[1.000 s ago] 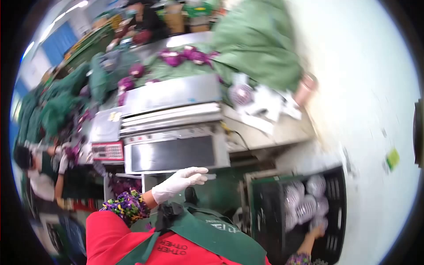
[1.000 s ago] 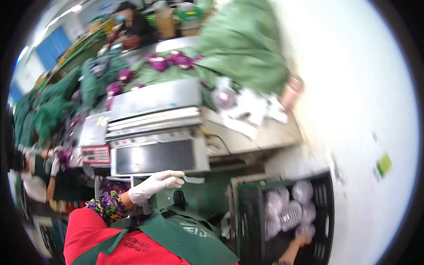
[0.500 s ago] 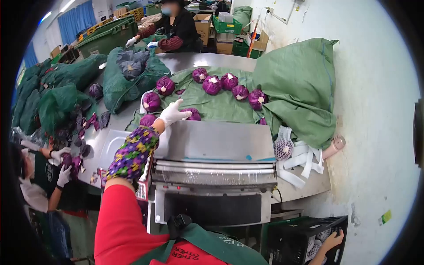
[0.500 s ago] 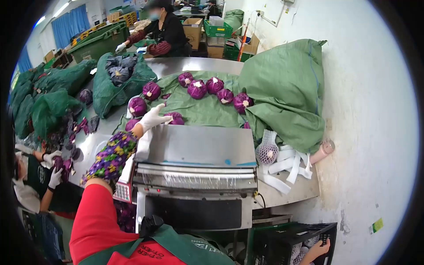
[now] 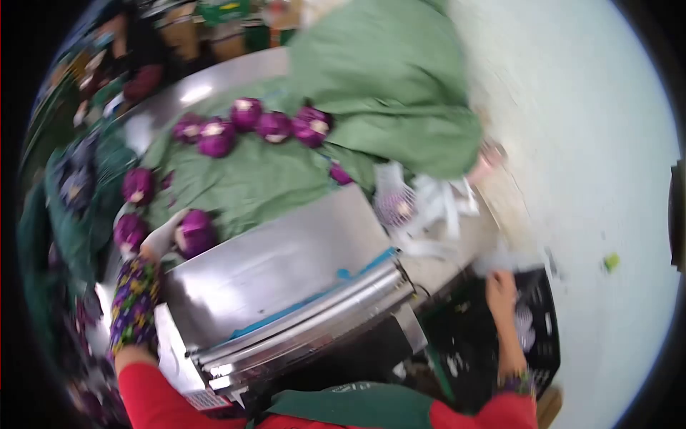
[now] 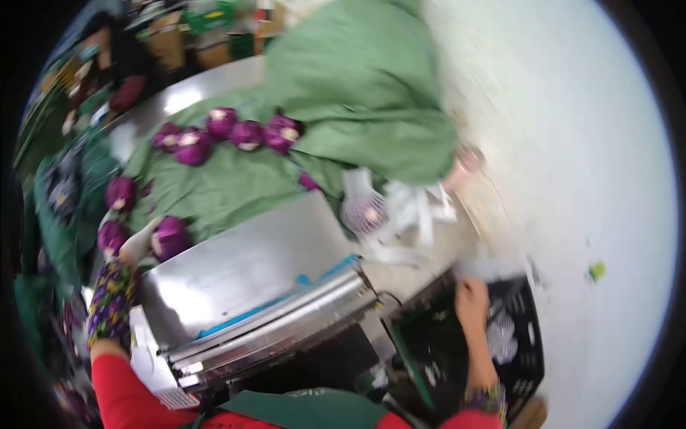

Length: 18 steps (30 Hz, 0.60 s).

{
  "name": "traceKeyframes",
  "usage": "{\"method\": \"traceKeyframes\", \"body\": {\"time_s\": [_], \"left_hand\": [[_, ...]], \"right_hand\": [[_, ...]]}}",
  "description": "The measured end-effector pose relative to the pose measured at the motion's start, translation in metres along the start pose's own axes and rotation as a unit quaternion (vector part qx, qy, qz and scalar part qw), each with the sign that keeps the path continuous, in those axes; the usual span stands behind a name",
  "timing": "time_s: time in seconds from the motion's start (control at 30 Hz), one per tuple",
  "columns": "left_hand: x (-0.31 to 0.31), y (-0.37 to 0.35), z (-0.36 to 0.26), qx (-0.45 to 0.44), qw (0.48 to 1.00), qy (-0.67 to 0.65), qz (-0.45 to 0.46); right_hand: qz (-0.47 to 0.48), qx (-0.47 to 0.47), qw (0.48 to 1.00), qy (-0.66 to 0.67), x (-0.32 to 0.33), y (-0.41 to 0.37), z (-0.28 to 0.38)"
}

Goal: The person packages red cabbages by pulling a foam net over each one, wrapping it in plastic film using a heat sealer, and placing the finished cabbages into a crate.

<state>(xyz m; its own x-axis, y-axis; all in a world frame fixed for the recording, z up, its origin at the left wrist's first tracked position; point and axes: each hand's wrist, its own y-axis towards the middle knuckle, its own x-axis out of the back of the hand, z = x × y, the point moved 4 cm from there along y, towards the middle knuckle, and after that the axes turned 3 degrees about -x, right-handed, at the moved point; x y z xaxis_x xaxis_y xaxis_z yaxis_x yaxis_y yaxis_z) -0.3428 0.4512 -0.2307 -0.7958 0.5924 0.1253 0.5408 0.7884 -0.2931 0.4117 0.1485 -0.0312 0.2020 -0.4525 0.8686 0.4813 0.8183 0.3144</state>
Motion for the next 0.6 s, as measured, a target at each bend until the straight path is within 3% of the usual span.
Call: {"method": "traceKeyframes", "body": {"time_s": [0.03,0.07,0.1,0.17,0.23,0.3,0.37,0.43,0.5,0.53,0.57,0.6], "left_hand": [[-0.008,-0.006,-0.016,0.102,0.991,-0.066,-0.054],[-0.007,0.005,-0.006,0.23,0.9,-0.351,-0.115],[-0.026,0.005,-0.033,0.264,0.909,-0.312,-0.086],[-0.053,0.008,-0.079,0.216,0.957,-0.108,-0.162],[-0.056,0.011,-0.081,0.272,0.941,-0.028,-0.201],[-0.052,0.009,-0.075,0.249,0.952,-0.038,-0.173],[-0.037,0.0,-0.043,0.248,0.935,-0.199,-0.154],[-0.039,-0.012,-0.045,0.277,0.904,-0.276,-0.175],[-0.032,-0.029,-0.067,0.135,0.897,-0.37,-0.203],[-0.039,-0.038,-0.101,0.062,0.888,-0.427,-0.157],[-0.026,-0.058,-0.12,-0.016,0.915,-0.336,-0.221],[-0.029,-0.08,-0.139,-0.035,0.877,-0.437,-0.198]], "right_hand": [[0.071,0.025,0.997,0.011,-0.027,0.013,0.012],[0.094,0.066,0.991,0.072,-0.058,0.023,0.01],[0.127,0.117,0.983,0.061,-0.089,0.034,0.016],[0.161,0.207,0.964,0.038,-0.135,0.05,0.039],[0.185,0.244,0.952,0.028,-0.165,0.056,0.056],[0.21,0.266,0.932,-0.131,-0.196,0.057,0.061],[0.185,0.253,0.938,-0.145,-0.22,0.055,0.046],[0.237,0.169,0.946,-0.144,-0.228,0.055,0.033],[0.256,0.133,0.949,-0.131,-0.21,0.049,0.024],[0.274,0.114,0.947,-0.123,-0.195,0.055,0.026],[0.255,0.125,0.952,-0.117,-0.18,0.06,0.025],[0.239,0.149,0.954,-0.098,-0.168,0.064,0.019]]}}
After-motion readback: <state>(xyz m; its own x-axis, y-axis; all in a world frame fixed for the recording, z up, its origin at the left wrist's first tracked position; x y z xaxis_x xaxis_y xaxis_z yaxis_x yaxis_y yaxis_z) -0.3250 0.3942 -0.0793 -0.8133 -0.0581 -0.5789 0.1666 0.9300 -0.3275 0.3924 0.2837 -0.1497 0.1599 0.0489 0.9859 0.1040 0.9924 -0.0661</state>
